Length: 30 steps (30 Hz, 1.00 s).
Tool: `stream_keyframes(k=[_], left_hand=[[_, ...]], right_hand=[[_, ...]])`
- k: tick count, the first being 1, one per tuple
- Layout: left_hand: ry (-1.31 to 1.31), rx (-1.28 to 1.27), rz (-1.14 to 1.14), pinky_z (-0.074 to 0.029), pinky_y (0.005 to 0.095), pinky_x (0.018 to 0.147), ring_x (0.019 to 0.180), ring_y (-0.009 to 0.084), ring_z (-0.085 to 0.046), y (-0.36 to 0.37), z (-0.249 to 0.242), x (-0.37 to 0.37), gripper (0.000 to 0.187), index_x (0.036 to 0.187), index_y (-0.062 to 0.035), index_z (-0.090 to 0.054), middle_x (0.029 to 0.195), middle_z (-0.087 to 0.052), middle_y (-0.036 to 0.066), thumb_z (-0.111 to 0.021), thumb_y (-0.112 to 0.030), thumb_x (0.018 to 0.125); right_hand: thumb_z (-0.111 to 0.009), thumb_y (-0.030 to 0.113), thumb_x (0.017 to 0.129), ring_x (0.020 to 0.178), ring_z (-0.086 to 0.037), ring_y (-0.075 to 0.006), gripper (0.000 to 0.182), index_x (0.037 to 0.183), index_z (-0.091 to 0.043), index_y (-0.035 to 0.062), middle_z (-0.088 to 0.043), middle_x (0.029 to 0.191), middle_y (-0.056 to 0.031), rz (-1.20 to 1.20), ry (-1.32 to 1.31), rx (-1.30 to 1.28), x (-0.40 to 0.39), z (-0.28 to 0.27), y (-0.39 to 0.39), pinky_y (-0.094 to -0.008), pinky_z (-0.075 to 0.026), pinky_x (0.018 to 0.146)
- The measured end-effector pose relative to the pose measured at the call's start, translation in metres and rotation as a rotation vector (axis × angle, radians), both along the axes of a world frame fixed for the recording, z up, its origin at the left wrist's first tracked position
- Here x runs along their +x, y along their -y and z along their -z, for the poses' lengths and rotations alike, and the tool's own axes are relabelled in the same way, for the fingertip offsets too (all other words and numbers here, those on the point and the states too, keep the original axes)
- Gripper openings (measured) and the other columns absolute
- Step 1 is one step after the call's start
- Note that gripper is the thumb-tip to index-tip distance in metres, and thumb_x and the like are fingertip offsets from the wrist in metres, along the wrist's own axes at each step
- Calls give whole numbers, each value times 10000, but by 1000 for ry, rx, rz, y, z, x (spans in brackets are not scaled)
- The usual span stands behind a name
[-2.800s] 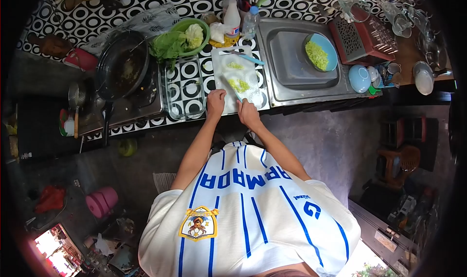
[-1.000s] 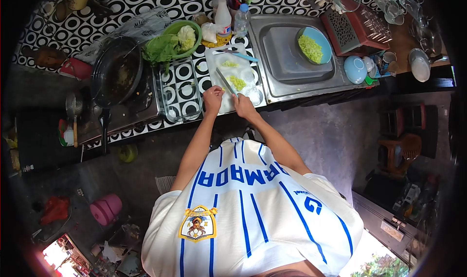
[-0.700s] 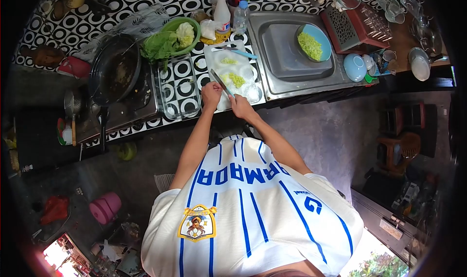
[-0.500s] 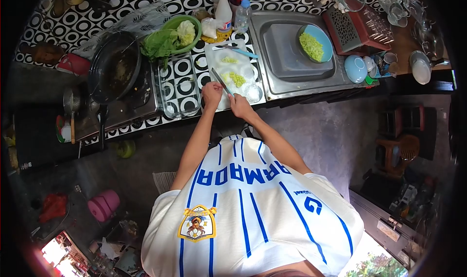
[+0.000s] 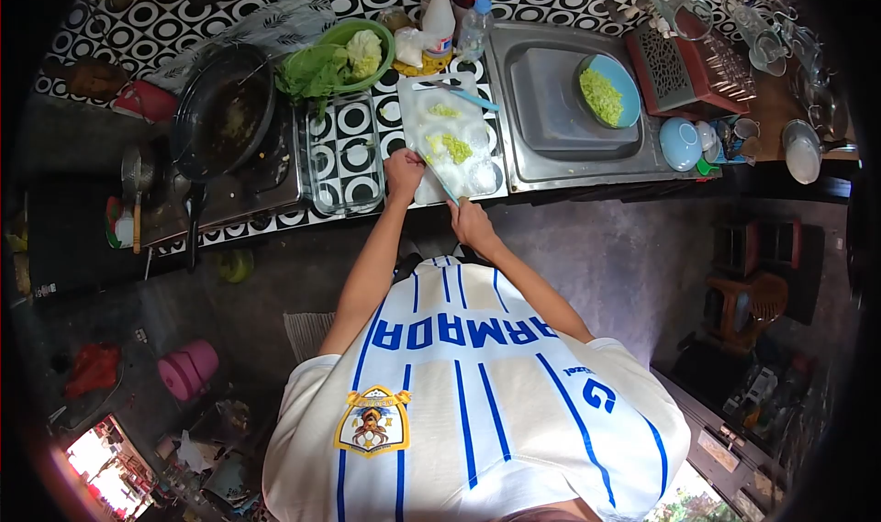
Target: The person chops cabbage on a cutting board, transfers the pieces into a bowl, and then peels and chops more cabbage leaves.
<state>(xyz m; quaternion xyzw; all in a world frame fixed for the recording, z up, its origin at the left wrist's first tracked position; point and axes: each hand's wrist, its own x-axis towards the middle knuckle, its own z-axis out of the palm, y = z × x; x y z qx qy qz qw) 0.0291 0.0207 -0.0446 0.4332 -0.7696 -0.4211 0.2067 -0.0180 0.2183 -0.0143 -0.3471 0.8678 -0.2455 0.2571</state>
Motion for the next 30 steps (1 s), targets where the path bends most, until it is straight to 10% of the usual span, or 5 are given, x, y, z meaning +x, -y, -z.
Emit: stream_keyframes(k=[30], left_hand=[[-86,1,137,-542,346,630,673,262,-708,7,-4,5,149,801,15,-686,727,-708,150,-781,24,686]], right_hand=[[-455,371,1030,812,-626,-521,516,844,-617,-82,-623,779,-349,-21,185,-178,-34,6,50,-518,-481,721]])
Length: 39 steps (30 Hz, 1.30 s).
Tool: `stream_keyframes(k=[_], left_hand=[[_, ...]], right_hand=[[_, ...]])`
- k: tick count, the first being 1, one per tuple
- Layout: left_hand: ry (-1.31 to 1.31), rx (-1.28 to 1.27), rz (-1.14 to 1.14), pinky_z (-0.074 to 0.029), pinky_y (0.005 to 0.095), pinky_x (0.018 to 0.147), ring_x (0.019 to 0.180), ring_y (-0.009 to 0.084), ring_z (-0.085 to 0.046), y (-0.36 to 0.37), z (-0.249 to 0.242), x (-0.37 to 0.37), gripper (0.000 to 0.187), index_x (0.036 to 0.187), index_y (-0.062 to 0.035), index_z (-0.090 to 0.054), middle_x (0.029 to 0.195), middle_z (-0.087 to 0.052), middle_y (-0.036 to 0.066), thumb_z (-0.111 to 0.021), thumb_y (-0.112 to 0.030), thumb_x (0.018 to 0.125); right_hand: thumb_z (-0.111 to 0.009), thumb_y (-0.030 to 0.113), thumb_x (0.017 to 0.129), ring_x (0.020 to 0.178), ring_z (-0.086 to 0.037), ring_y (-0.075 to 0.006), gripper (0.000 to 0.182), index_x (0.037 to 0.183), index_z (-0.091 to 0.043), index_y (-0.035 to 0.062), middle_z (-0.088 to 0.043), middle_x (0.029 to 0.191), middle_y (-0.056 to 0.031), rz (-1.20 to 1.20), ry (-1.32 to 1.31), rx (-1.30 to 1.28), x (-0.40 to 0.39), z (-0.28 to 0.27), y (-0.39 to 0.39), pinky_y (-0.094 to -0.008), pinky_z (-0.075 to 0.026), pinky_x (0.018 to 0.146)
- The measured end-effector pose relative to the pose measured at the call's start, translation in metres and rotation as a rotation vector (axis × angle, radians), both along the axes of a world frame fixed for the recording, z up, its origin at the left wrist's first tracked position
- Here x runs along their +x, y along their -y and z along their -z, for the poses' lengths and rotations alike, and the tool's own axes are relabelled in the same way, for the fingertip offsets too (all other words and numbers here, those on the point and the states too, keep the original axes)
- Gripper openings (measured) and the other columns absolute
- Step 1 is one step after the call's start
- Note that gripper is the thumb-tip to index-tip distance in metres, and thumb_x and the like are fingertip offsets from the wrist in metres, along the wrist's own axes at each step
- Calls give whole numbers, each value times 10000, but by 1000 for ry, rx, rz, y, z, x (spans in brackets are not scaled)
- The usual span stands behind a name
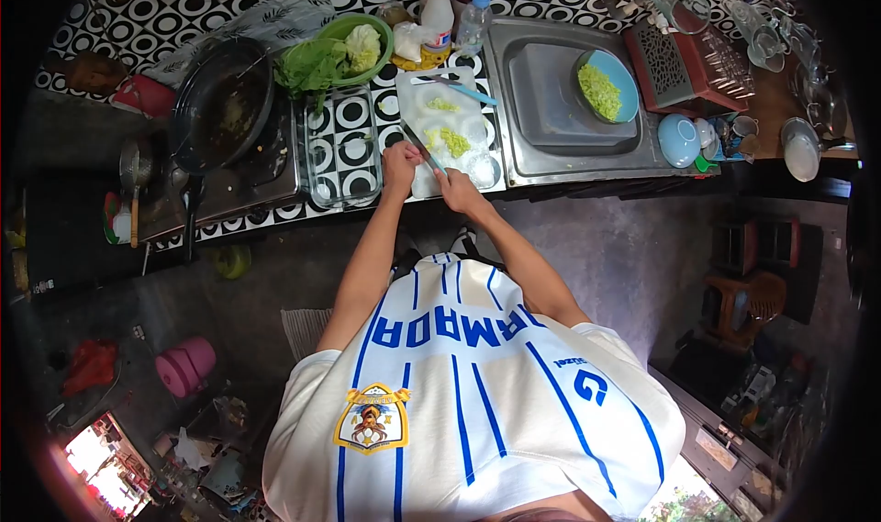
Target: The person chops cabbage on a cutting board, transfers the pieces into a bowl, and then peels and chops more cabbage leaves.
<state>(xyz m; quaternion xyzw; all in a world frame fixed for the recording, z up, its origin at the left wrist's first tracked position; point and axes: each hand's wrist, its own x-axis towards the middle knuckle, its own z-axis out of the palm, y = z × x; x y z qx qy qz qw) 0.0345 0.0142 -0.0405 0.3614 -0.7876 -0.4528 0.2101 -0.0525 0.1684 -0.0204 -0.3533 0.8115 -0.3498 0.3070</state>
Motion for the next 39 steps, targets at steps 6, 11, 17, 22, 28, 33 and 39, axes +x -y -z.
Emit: stream_keyframes(k=[6,11,17,22,28,33,39], left_hand=[[-5,23,-3,-535,352,621,664,266,-703,0,1,0,156,780,16,-656,723,-703,154,-776,31,681],[4,7,-21,-530,374,627,694,294,-701,-4,4,2,110,782,5,-623,711,-677,172,-710,56,738],[-10,-29,-17,-521,424,659,765,364,-682,-21,-1,8,113,904,-6,-603,783,-679,183,-667,38,821],[-7,-98,1,-557,376,683,800,301,-727,-27,0,14,146,972,-2,-596,848,-711,177,-647,49,846],[-102,1,-85,-582,320,681,820,255,-744,-29,5,18,180,982,-2,-582,875,-729,166,-659,67,834],[-139,7,-99,-564,364,672,800,301,-726,-27,14,15,172,953,-4,-586,822,-706,173,-642,78,812],[-106,1,-94,-545,388,685,803,329,-707,-28,12,14,183,960,0,-584,838,-705,173,-629,85,805]], right_hand=[[-461,359,1031,814,-617,-529,504,821,-596,-79,-624,805,-356,-2,-89,52,11,-8,-3,-550,-482,706],[-465,366,1024,814,-616,-539,473,821,-582,-45,-622,778,-348,-19,-219,68,23,4,-44,-582,-493,730],[-479,353,1024,840,-607,-544,479,829,-599,-67,-621,797,-357,70,-162,104,21,-9,-29,-575,-482,757],[-465,357,1029,847,-613,-543,489,863,-608,-80,-620,795,-361,86,-50,31,7,-11,-15,-553,-477,750],[-465,360,1030,853,-618,-541,501,862,-606,-89,-615,802,-377,59,-36,24,21,-21,-19,-548,-479,740],[-464,341,1030,832,-611,-551,487,853,-604,-91,-608,795,-386,41,-108,15,25,-10,-17,-566,-479,733],[-496,325,1018,734,-599,-554,459,796,-588,-67,-601,726,-360,23,-249,-53,30,13,-7,-590,-472,674]])
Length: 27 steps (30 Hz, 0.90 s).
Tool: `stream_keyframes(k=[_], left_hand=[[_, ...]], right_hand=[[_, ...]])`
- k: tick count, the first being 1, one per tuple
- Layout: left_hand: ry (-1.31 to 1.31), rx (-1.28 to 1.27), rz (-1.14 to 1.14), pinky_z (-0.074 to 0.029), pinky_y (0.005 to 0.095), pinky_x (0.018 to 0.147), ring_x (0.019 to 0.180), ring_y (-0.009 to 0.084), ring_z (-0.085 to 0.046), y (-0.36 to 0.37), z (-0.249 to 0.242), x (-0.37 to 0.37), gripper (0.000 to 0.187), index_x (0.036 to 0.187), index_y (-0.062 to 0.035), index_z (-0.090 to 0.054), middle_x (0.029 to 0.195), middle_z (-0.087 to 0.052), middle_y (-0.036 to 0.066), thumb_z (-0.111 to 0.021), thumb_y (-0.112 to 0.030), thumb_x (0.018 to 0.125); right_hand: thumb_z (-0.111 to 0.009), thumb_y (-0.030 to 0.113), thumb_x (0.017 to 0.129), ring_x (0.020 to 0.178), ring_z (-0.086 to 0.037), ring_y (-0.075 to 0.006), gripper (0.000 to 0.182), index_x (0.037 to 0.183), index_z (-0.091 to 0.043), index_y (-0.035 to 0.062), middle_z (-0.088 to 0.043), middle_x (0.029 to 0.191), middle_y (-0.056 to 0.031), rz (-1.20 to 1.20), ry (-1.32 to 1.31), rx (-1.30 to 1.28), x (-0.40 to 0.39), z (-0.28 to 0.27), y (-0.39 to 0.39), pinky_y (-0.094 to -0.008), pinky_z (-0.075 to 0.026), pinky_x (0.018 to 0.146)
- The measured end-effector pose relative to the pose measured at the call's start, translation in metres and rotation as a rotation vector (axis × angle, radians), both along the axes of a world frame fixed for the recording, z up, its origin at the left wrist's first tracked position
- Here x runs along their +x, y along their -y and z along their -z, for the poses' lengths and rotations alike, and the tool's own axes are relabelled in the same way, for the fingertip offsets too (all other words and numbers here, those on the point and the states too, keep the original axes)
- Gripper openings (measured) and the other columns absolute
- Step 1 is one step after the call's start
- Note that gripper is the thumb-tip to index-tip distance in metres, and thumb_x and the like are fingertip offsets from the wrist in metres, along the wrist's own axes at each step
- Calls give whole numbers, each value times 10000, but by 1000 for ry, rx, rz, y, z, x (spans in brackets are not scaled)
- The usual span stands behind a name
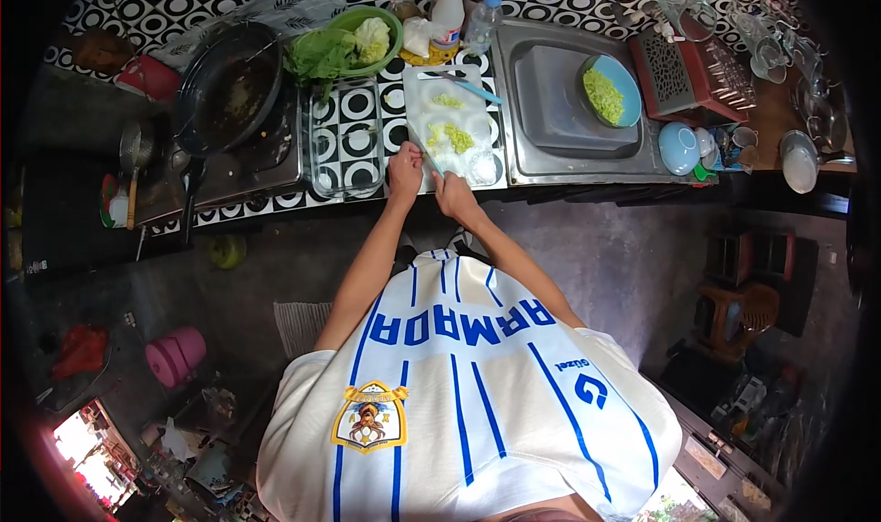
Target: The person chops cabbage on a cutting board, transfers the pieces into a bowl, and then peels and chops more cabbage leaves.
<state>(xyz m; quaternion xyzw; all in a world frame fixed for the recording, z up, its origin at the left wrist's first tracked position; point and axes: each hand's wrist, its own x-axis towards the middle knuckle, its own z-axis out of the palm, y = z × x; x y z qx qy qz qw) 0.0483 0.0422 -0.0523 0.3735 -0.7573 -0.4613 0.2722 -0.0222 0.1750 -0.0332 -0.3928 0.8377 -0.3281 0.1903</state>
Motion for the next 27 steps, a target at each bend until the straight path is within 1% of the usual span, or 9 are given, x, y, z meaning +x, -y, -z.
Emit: stream_keyframes(k=[3,8,12,15,16,17,21,24,27], left_hand=[[-3,-20,15,-547,384,686,802,325,-708,0,1,2,182,964,1,-584,841,-705,174,-629,84,808],[-25,-16,25,-558,369,701,811,316,-712,0,-7,3,179,963,2,-584,847,-706,168,-625,90,813],[-61,-23,24,-561,362,706,822,315,-714,-1,2,3,210,981,1,-569,848,-704,166,-633,99,807],[38,-44,54,-559,395,750,881,350,-699,-4,-1,6,277,1024,-13,-554,919,-704,176,-660,85,788],[68,-66,63,-558,404,761,896,358,-695,-4,-2,8,293,1035,-17,-552,936,-704,178,-666,82,783],[83,-79,84,-548,427,797,941,377,-680,-4,-3,9,367,1096,-31,-550,988,-707,177,-682,74,770],[111,-56,107,-537,431,824,968,380,-661,-3,-2,10,457,1175,-38,-545,1028,-711,164,-696,73,759],[97,-97,128,-556,404,814,906,340,-688,-1,-3,13,465,1197,-24,-544,1042,-720,163,-715,40,770],[79,-132,169,-554,402,833,945,343,-682,-1,-2,20,487,1217,-27,-541,1087,-710,163,-718,43,768]], right_hand=[[-506,326,1014,710,-596,-550,454,780,-581,-56,-598,711,-354,28,-28,-17,1,-9,11,-595,-472,660],[-513,333,1011,731,-605,-542,460,784,-580,-61,-606,738,-355,-2,-72,28,5,-3,-27,-590,-482,668],[-490,384,1016,805,-614,-538,495,843,-593,-69,-616,781,-357,54,86,153,5,-18,-46,-580,-481,716],[-457,448,1019,893,-607,-531,531,915,-609,-50,-628,853,-348,108,187,185,-5,-33,-46,-560,-464,780],[-458,448,1019,900,-607,-527,529,914,-608,-49,-630,865,-345,139,182,174,-11,-38,-43,-554,-465,784],[-459,447,1019,906,-607,-523,527,914,-607,-48,-631,877,-343,171,178,163,-16,-42,-41,-547,-466,787],[-441,456,1021,900,-612,-510,528,970,-631,-34,-635,885,-333,227,82,100,-48,-47,-36,-535,-467,784],[-422,484,1014,873,-633,-509,547,1022,-653,-12,-655,860,-326,201,51,138,-72,-55,-39,-549,-495,794],[-435,459,1017,895,-621,-509,530,1000,-661,-20,-653,876,-319,251,6,156,-80,-45,-49,-539,-482,786]])
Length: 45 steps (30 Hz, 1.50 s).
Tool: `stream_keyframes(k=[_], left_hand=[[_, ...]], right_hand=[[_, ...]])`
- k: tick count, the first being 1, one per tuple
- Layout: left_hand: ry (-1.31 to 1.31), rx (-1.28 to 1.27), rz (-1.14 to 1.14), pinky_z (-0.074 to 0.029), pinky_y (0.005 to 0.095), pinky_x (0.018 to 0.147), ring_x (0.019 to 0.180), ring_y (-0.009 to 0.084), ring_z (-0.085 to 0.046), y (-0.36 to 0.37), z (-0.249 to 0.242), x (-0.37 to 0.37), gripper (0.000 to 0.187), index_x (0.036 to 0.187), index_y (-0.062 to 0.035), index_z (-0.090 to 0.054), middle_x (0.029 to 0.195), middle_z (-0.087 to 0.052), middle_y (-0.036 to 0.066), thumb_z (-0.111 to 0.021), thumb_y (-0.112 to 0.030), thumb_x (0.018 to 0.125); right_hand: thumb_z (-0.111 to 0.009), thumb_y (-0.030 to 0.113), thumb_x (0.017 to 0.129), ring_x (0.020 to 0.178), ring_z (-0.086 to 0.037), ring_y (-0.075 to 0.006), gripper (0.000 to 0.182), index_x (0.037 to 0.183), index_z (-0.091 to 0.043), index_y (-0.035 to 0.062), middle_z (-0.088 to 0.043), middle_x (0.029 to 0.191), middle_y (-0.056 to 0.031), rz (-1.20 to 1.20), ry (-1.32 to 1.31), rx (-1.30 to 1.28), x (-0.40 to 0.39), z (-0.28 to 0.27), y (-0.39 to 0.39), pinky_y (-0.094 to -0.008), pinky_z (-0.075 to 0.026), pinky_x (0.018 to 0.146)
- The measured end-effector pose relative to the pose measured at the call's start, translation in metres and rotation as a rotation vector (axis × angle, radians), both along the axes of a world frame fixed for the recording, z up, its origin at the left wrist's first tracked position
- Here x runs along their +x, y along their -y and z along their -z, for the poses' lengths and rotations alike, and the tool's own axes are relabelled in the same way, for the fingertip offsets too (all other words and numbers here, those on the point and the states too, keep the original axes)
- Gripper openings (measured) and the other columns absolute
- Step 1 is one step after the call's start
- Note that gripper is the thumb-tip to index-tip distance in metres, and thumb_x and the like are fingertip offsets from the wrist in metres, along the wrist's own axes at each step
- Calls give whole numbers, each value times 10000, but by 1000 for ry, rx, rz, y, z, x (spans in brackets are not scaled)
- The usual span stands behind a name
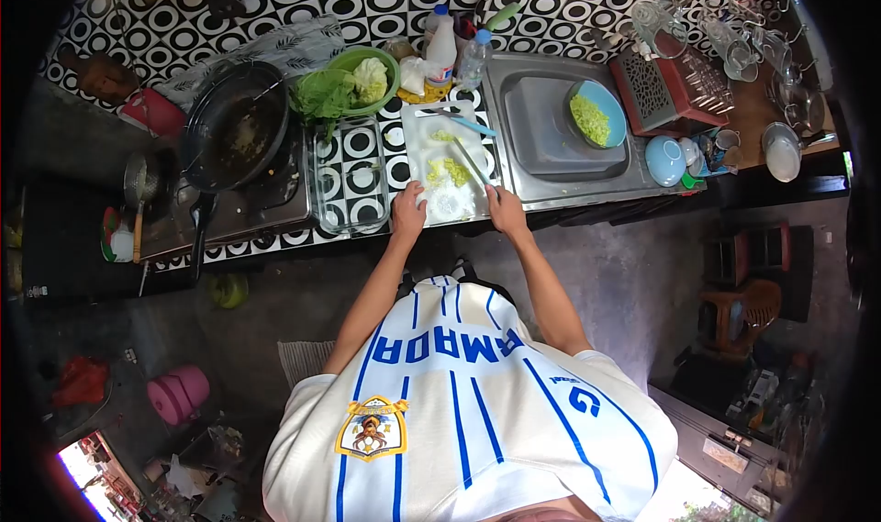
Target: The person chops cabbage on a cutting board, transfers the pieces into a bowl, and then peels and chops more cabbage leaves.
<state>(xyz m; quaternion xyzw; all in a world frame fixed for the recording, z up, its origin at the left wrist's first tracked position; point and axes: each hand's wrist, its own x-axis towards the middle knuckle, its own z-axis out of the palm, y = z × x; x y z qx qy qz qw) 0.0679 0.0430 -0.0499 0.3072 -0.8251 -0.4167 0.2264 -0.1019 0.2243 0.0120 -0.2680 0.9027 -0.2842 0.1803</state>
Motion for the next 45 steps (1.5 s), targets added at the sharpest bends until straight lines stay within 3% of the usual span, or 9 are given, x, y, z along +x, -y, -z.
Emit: stream_keyframes(k=[8,12,16,22,26,32,37,45], left_hand=[[-7,86,40,-559,389,861,1001,343,-672,4,1,2,568,1270,-30,-528,1134,-699,166,-737,58,749],[36,148,52,-535,406,904,1059,359,-652,7,1,0,615,1322,-43,-504,1184,-674,177,-704,97,757],[49,130,19,-551,386,869,1006,333,-673,6,-6,-2,655,1330,-47,-507,1167,-694,160,-742,79,733],[82,189,-24,-536,400,932,1114,355,-641,1,-13,-6,669,1353,-40,-498,1220,-662,184,-679,148,737],[68,268,-95,-546,378,912,1073,321,-666,5,-9,-9,682,1327,-32,-522,1200,-685,164,-730,130,697],[72,252,-131,-564,329,884,1032,253,-694,4,-1,-11,660,1307,-6,-546,1195,-698,149,-759,78,687],[39,263,-166,-548,330,898,1027,266,-692,-2,1,-9,624,1286,-3,-553,1186,-704,140,-744,98,700],[-29,294,-164,-552,334,909,1090,280,-681,-1,16,-7,624,1295,4,-545,1214,-688,159,-733,109,710]], right_hand=[[-441,426,1021,868,-611,-521,470,915,-616,3,-641,838,-315,28,-54,5,38,26,-8,-577,-474,749],[-456,418,1019,847,-610,-525,444,902,-600,14,-638,817,-311,-47,-49,71,45,11,-4,-585,-472,741],[-458,433,1015,837,-612,-510,455,928,-605,12,-641,814,-303,-105,-136,-8,1,-1,10,-579,-465,737],[-431,492,1011,847,-620,-501,495,1007,-625,37,-662,857,-288,-280,-207,43,-84,1,59,-570,-476,737],[-423,488,1015,853,-620,-495,485,1015,-620,45,-666,863,-277,-397,-219,45,-98,8,76,-575,-471,749],[-407,476,1022,834,-623,-490,478,1009,-603,40,-660,827,-274,-577,-165,78,-102,12,58,-571,-470,745],[-396,461,1029,814,-622,-486,474,1012,-590,30,-652,797,-270,-720,-166,112,-89,3,28,-566,-472,734],[-401,482,1022,770,-631,-467,462,974,-629,82,-658,763,-238,-691,-133,106,-66,-26,-11,-556,-482,693]])
